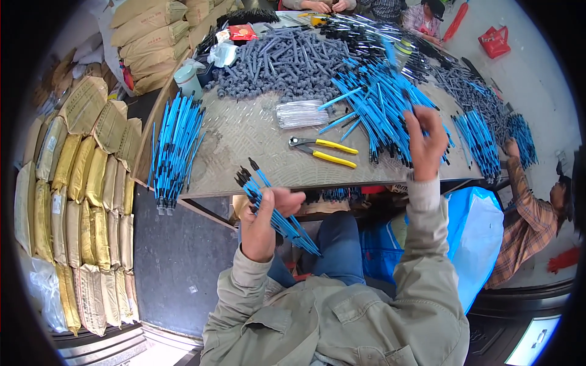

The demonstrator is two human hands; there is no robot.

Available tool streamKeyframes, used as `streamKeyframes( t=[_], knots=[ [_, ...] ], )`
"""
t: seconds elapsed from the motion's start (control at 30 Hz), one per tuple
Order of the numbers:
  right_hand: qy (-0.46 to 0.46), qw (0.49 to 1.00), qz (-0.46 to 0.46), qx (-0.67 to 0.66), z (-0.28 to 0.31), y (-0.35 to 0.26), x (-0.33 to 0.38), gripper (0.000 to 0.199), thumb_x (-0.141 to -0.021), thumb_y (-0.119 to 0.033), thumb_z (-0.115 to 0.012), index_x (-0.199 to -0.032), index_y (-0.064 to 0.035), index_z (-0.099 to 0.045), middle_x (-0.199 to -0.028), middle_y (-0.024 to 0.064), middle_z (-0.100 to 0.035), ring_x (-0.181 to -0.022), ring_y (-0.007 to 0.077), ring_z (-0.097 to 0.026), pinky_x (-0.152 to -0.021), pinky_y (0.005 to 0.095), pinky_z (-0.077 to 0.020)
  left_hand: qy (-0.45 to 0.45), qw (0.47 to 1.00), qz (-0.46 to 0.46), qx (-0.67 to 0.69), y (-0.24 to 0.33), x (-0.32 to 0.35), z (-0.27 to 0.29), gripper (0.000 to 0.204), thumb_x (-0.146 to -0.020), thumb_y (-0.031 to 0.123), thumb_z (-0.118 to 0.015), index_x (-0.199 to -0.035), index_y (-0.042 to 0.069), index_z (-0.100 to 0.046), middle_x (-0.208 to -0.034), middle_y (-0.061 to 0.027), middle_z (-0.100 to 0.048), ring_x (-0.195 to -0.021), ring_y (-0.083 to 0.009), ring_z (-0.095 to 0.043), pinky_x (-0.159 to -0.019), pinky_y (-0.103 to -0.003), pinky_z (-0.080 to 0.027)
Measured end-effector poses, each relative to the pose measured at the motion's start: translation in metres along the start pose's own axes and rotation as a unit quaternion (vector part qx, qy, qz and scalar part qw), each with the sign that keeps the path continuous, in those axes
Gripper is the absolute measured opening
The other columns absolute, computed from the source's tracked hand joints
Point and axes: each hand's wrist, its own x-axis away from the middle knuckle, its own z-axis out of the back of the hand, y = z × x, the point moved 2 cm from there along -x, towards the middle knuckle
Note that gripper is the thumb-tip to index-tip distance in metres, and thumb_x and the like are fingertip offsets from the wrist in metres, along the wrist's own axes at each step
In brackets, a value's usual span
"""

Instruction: The person assembles small blue brush parts into grey plastic housings by hand, creating finished assemblies at a factory workbench.

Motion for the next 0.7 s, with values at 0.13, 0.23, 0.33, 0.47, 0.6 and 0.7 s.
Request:
streamKeyframes(
  t=[0.13, 0.23, 0.33, 0.47, 0.6, 0.7],
  knots=[
    [-0.012, 0.988, -0.07, -0.137, 0.026, -0.034, 0.063, 0.014, -0.077, 0.003, -0.059, -0.09, 0.0012, -0.055, -0.077, 0.002, -0.055, -0.068, 0.0065, -0.05, -0.062, 0.0197, -0.0412, 0.073, 0.997, -0.024, 0.002, 0.001, -0.014, -0.005, 0.038, -0.093, 0.029, -0.037, -0.109, -0.004, -0.046, -0.109, -0.0256, -0.054, -0.101, -0.0296, -0.055, -0.086, -0.038, -0.045],
    [-0.04, 0.972, -0.128, -0.192, 0.022, -0.052, 0.097, 0.013, -0.077, 0.004, -0.059, -0.089, 0.001, -0.054, -0.078, 0.0029, -0.056, -0.067, 0.0064, -0.051, -0.061, 0.0197, -0.0416, 0.067, 0.994, -0.075, 0.03, 0.001, -0.027, -0.005, 0.04, -0.094, 0.029, -0.036, -0.114, -0.005, -0.045, -0.106, -0.0233, -0.056, -0.1, -0.0296, -0.056, -0.085, -0.038, -0.045],
    [-0.113, 0.954, -0.155, -0.23, -0.004, -0.053, 0.114, 0.012, -0.075, 0.002, -0.064, -0.084, 0.0004, -0.056, -0.068, 0.0008, -0.055, -0.057, 0.0035, -0.047, -0.049, 0.018, -0.0377, 0.058, 0.993, -0.091, 0.04, 0.005, -0.029, -0.028, 0.039, -0.094, 0.028, -0.036, -0.113, -0.004, -0.045, -0.101, -0.02, -0.058, -0.093, -0.0274, -0.058, -0.082, -0.036, -0.047],
    [-0.198, 0.922, -0.203, -0.264, -0.034, -0.064, 0.124, 0.011, -0.075, 0.0, -0.064, -0.084, -0.0002, -0.057, -0.07, 0.0012, -0.056, -0.063, 0.0041, -0.051, -0.053, 0.0192, -0.0409, 0.076, 0.987, -0.137, 0.025, 0.008, -0.027, -0.033, 0.035, -0.093, 0.027, -0.038, -0.112, -0.002, -0.045, -0.09, -0.0153, -0.06, -0.082, -0.0234, -0.06, -0.073, -0.033, -0.048],
    [-0.373, 0.888, -0.142, -0.226, -0.044, -0.064, 0.098, 0.008, -0.078, -0.004, -0.061, -0.084, 0.0002, -0.057, -0.076, 0.0028, -0.058, -0.071, 0.0076, -0.055, -0.061, 0.0222, -0.0444, 0.12, 0.977, -0.171, -0.039, -0.009, -0.029, -0.01, 0.029, -0.093, 0.024, -0.04, -0.107, 0.0, -0.047, -0.084, -0.0137, -0.06, -0.075, -0.0194, -0.06, -0.067, -0.029, -0.049],
    [-0.45, 0.876, -0.003, -0.176, -0.061, -0.011, 0.043, 0.013, -0.08, -0.014, -0.059, -0.085, -0.0018, -0.061, -0.078, 0.0061, -0.061, -0.071, 0.018, -0.059, -0.062, 0.0293, -0.0467, 0.13, 0.977, -0.164, -0.04, -0.003, -0.027, 0.004, 0.025, -0.092, 0.023, -0.042, -0.103, 0.001, -0.048, -0.078, -0.0117, -0.059, -0.072, -0.0186, -0.06, -0.064, -0.029, -0.049]
  ],
)
